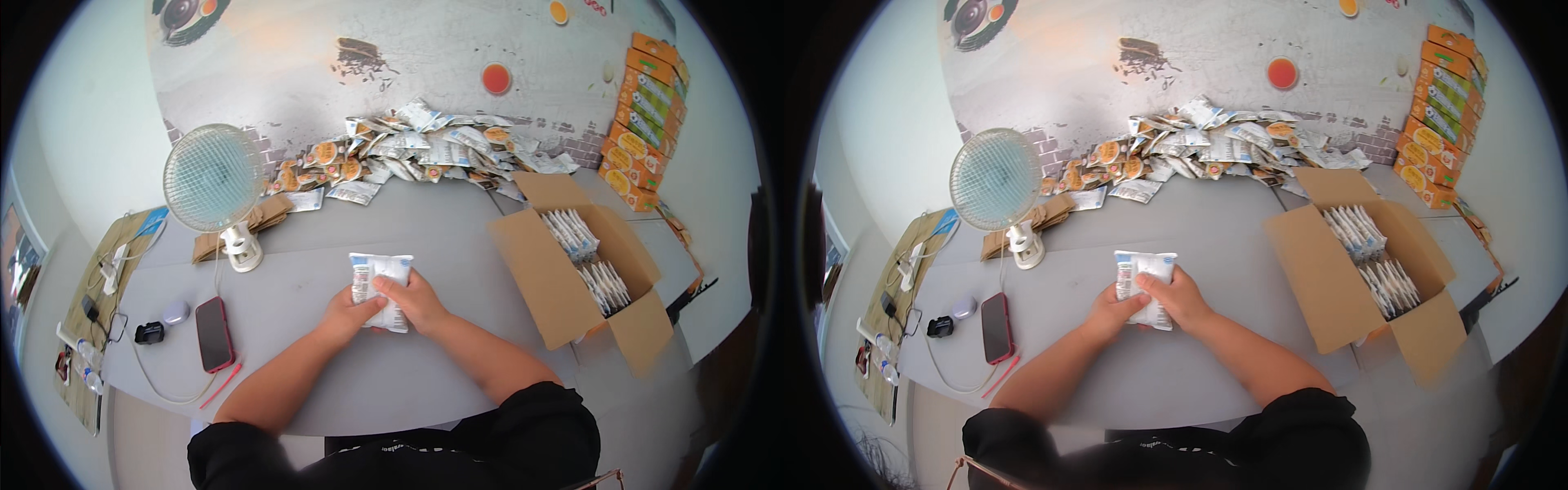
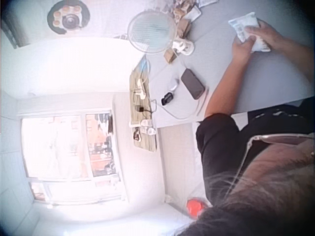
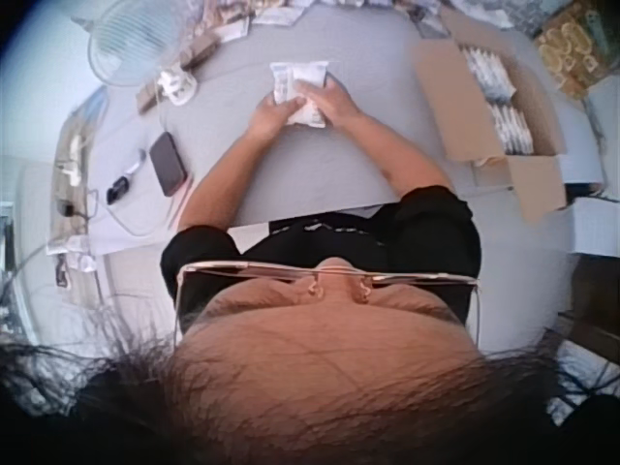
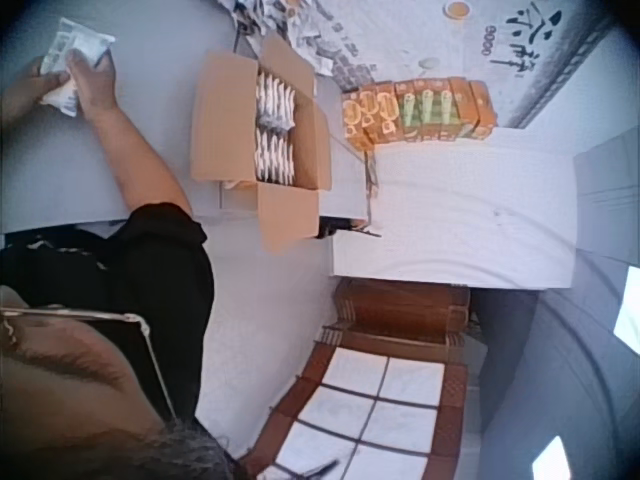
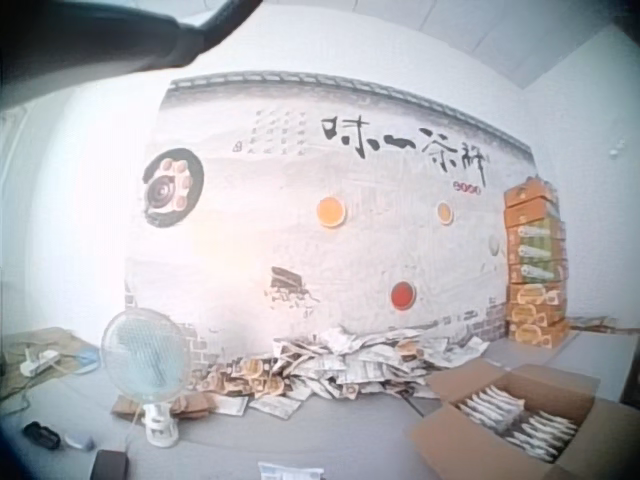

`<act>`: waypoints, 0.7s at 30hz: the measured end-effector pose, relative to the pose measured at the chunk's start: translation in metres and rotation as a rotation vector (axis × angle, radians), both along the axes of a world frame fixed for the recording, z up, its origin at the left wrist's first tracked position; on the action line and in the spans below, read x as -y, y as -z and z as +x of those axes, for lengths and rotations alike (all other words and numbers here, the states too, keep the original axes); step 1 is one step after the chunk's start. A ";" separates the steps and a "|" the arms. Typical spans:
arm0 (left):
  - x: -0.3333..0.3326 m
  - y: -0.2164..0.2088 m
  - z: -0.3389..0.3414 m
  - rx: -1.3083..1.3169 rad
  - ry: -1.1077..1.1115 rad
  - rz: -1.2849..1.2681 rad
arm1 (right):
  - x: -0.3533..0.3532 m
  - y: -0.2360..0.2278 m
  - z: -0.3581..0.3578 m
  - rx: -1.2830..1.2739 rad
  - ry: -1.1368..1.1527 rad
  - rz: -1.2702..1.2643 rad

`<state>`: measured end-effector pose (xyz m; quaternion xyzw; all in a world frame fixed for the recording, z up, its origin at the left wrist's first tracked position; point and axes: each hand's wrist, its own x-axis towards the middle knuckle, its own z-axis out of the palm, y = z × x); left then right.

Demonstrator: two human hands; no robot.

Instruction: The person takes sachets from a large pile and packs them into a cardboard box one by one.

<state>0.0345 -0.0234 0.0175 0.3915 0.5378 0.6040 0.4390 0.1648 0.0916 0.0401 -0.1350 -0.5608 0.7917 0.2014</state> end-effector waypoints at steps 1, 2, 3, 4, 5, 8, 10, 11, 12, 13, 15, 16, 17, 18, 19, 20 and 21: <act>-0.003 -0.001 0.004 -0.009 -0.054 0.009 | 0.001 -0.004 0.002 0.061 0.014 -0.002; -0.001 -0.006 0.006 -0.034 -0.054 0.004 | -0.004 0.002 0.002 0.037 -0.061 -0.010; 0.001 -0.012 0.008 -0.062 -0.056 -0.004 | -0.007 0.008 0.003 0.025 -0.111 -0.011; 0.002 -0.005 0.002 -0.075 -0.067 0.037 | -0.003 0.005 0.002 0.034 -0.139 0.062; 0.001 0.001 -0.003 -0.085 -0.077 0.077 | 0.000 -0.003 0.005 0.062 -0.149 0.063; -0.003 -0.015 0.000 -0.045 0.150 -0.021 | -0.001 -0.012 0.020 0.128 -0.140 0.092; -0.006 -0.015 0.005 -0.070 0.173 -0.036 | -0.004 -0.011 0.029 0.139 -0.089 0.167; -0.008 -0.012 0.007 -0.084 0.186 -0.044 | -0.008 -0.013 0.038 0.166 -0.022 0.277; -0.006 -0.007 0.005 -0.103 0.186 -0.035 | -0.008 -0.025 0.045 0.194 0.032 0.387; -0.002 0.001 0.000 -0.125 0.180 -0.027 | -0.009 -0.036 0.052 0.220 0.080 0.497; 0.002 0.007 -0.006 -0.167 0.127 -0.043 | -0.026 -0.059 0.073 0.198 0.138 0.515; 0.002 0.006 -0.006 -0.188 0.086 -0.063 | -0.038 -0.072 0.089 0.188 0.172 0.526; 0.001 0.005 -0.007 -0.210 0.041 -0.085 | -0.052 -0.087 0.106 0.240 0.252 0.533; -0.001 0.004 -0.008 -0.222 0.033 -0.108 | -0.069 -0.100 0.125 0.291 0.331 0.536; -0.003 0.003 -0.007 -0.229 0.031 -0.125 | -0.089 -0.109 0.147 0.275 0.410 0.535; -0.005 0.003 -0.007 -0.234 0.021 -0.144 | -0.109 -0.118 0.167 0.257 0.479 0.535; -0.003 0.006 -0.008 -0.236 0.002 -0.154 | -0.123 -0.133 0.183 0.293 0.582 0.557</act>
